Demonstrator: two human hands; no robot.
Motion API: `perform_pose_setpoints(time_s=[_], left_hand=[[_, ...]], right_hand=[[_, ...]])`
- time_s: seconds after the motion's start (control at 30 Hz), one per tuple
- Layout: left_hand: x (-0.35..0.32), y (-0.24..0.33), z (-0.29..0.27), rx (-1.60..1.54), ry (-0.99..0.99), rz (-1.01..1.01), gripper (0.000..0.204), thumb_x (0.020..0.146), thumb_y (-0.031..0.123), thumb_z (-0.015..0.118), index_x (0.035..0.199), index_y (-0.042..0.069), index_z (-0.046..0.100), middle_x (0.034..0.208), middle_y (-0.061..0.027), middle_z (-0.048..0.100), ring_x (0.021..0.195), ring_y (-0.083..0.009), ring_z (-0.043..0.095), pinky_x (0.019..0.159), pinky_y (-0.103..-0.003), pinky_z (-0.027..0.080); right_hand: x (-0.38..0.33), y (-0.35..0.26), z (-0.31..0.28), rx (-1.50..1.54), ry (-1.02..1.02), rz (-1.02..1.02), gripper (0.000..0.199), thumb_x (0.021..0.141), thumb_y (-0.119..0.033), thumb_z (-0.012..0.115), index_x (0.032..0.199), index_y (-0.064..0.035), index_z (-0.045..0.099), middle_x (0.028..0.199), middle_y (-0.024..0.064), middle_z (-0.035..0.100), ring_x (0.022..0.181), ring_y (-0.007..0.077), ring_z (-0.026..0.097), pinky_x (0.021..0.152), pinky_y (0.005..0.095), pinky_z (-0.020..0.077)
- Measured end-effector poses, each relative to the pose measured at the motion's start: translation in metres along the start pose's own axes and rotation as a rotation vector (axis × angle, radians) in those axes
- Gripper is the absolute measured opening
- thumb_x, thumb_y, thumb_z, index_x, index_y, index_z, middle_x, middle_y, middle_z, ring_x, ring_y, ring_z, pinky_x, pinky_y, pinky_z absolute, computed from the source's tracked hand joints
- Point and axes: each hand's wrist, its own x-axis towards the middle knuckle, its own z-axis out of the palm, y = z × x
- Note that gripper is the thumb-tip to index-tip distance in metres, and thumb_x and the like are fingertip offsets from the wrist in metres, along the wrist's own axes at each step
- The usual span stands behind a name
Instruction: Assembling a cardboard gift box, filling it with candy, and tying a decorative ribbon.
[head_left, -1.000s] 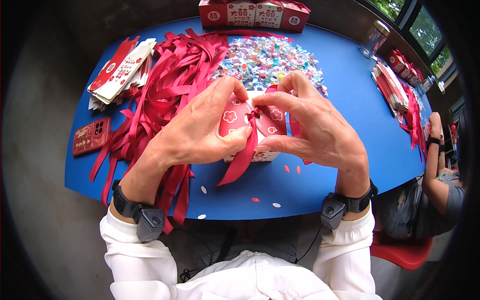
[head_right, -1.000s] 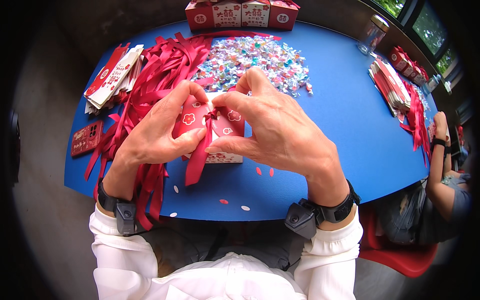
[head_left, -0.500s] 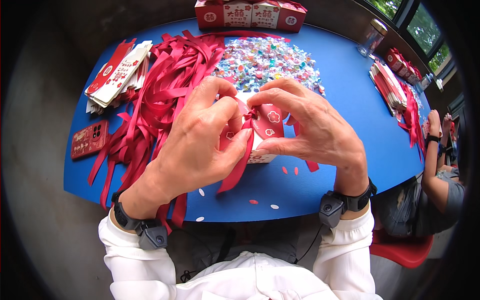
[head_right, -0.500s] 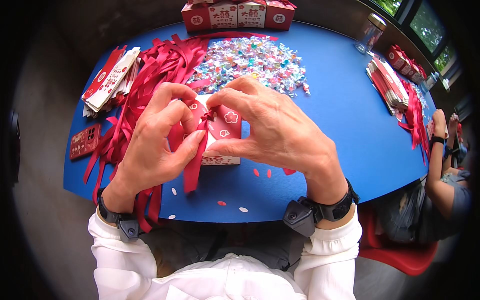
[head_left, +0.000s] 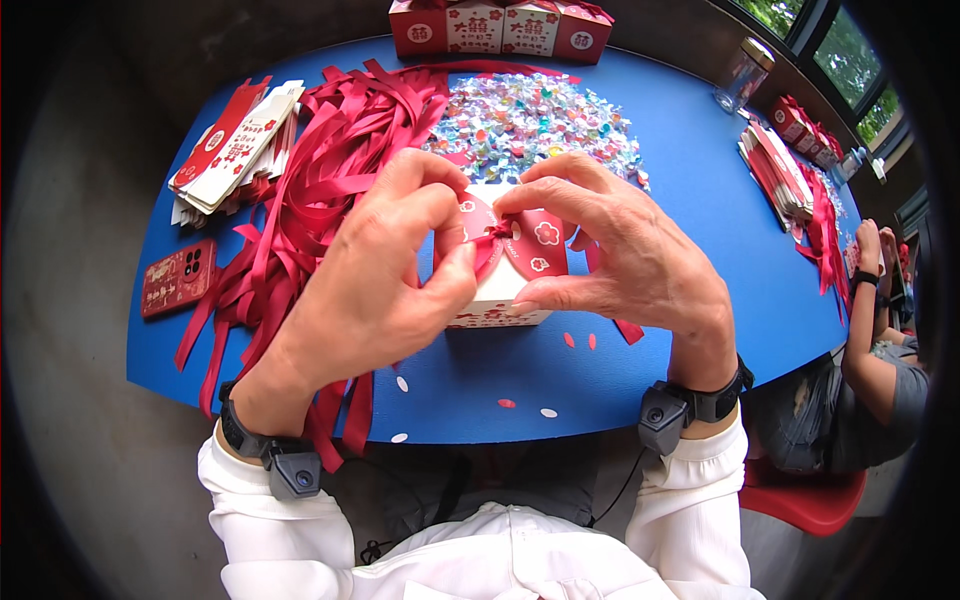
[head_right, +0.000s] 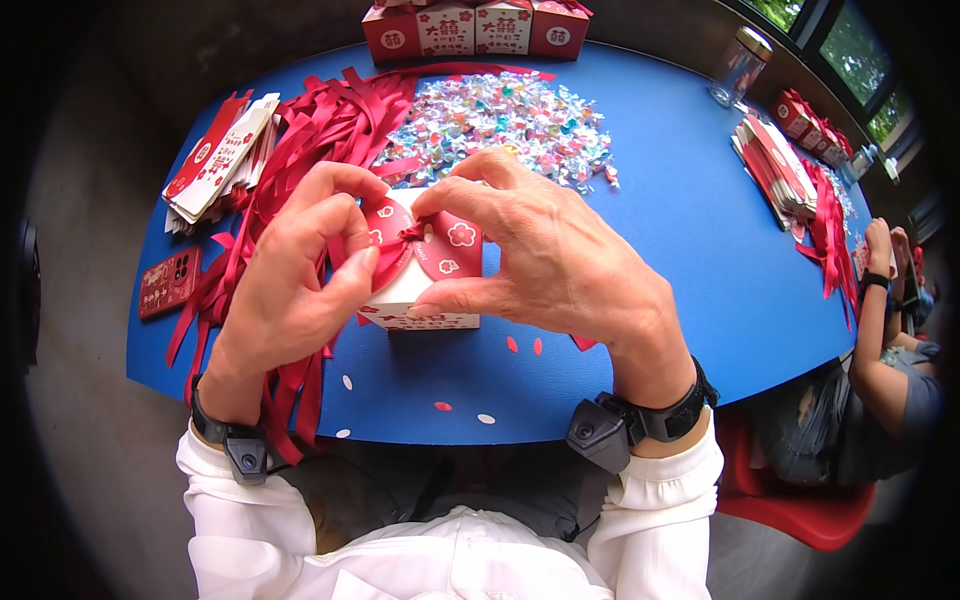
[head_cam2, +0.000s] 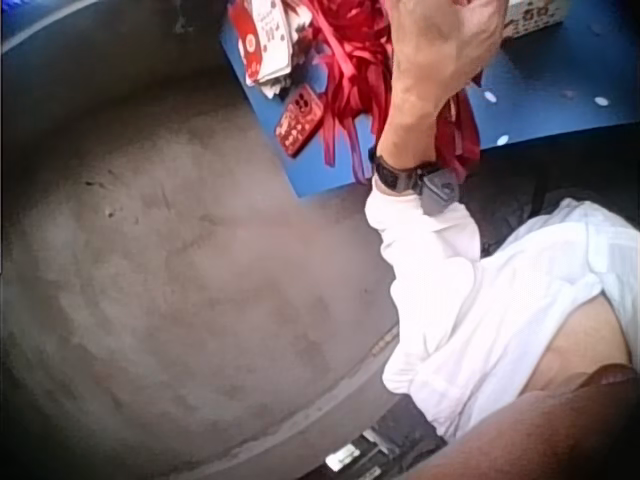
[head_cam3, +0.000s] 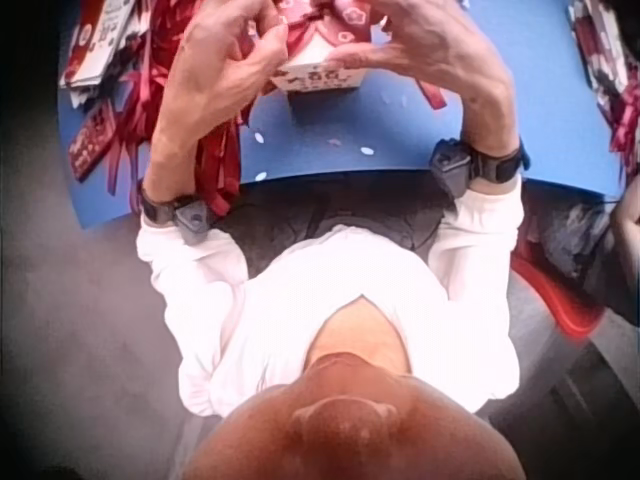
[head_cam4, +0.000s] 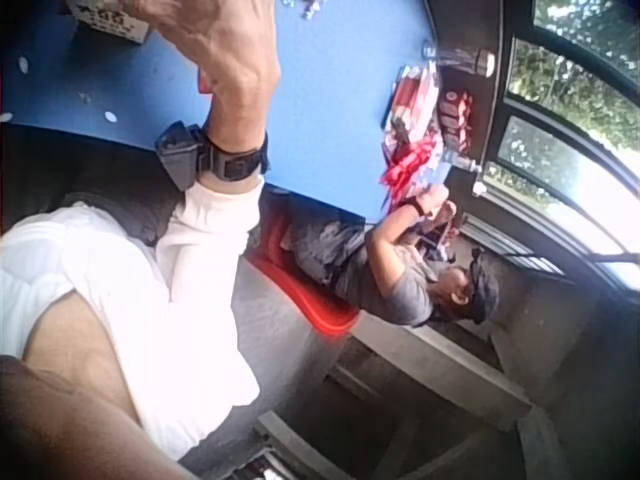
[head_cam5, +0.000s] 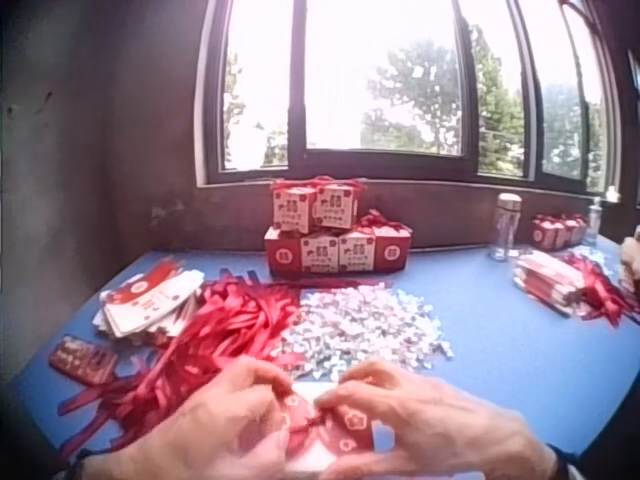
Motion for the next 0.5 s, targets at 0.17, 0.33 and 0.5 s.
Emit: perform_pose_setpoints(time_s=[0.17,0.33,0.5], left_hand=[[0.0021,-0.0016,-0.0003,0.006,-0.035,-0.024,0.012,0.074,-0.007,0.058,0.071,-0.001,0.049,0.118,-0.0161,0.057,0.109,-0.027,0.059,0.09,-0.036,0.05],[0.0023,-0.0049,0.0018,0.027,-0.038,0.012,0.013,0.074,-0.008,0.058,0.07,-0.002,0.047,0.118,-0.0163,0.057,0.108,-0.0273,0.059,0.087,-0.036,0.051],[0.0013,-0.0059,0.001,0.047,-0.025,0.022,0.015,0.075,-0.007,0.06,0.071,-0.001,0.047,0.118,-0.0163,0.057,0.11,-0.0278,0.059,0.088,-0.037,0.051]], right_hand=[[-0.0019,0.0007,-0.0005,0.002,-0.011,0.004,0.056,0.074,-0.035,0.087,0.119,-0.0108,0.064,0.115,0.0133,0.059,0.101,0.0319,0.063,0.087,0.0392,0.0529],[-0.0016,-0.0009,0.0001,0.006,0.01,0.001,0.056,0.074,-0.035,0.087,0.119,-0.0104,0.064,0.115,0.0139,0.059,0.101,0.032,0.062,0.087,0.0393,0.0529],[0.0032,0.0047,0.003,-0.014,0.051,-0.073,0.043,0.083,-0.028,0.08,0.118,-0.0088,0.063,0.113,0.015,0.059,0.097,0.0318,0.064,0.083,0.0391,0.0538]])
